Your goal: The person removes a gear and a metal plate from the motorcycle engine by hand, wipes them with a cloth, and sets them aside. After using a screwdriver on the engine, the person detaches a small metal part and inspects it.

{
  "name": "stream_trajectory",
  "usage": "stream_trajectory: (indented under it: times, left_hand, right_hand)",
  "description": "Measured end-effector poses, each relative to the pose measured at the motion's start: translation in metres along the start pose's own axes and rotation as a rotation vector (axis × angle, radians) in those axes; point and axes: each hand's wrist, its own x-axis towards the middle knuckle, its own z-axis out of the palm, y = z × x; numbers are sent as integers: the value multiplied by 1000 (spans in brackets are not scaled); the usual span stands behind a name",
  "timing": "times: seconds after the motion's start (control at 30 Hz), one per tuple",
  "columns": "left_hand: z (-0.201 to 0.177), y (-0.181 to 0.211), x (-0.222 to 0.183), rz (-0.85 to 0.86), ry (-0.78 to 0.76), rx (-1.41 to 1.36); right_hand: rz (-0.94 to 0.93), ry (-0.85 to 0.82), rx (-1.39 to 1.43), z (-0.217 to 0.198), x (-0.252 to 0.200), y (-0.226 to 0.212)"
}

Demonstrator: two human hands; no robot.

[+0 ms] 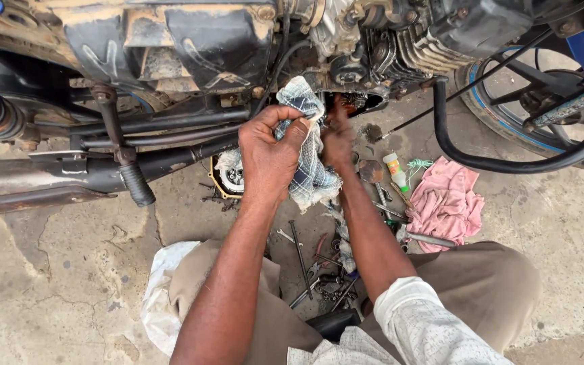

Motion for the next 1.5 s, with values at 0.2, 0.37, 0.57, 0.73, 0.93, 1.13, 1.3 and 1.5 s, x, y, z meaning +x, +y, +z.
stream_trajectory:
  times: [0.2, 0.37, 0.57, 0.73, 0.93, 1.13, 1.3, 1.5]
  left_hand:
    - [-1, 6, 2, -45, 31, 24]
    - [-2, -1, -4, 30, 23, 68]
    - [-2, -1, 3, 60, 13, 25]
    - [1, -1, -3, 12, 9, 16]
    - [1, -5, -13, 65, 18, 183]
    - [4, 13, -26, 1, 61, 96]
    - [17, 15, -37, -29, 42, 59]
    - [34, 17, -46, -17, 40, 76]
  right_hand:
    - [34, 407, 311, 10, -14, -16]
    - [4, 147, 159, 1, -22, 33]
    - [247, -140, 1487, -9, 13, 37]
    - [194, 115, 95, 7, -3, 14]
    - [95, 144, 426, 5, -22, -17]
    - [110, 212, 525, 11, -10, 46]
    - [378, 67, 494, -3, -25, -33]
    - [279, 325, 875, 15, -3, 26]
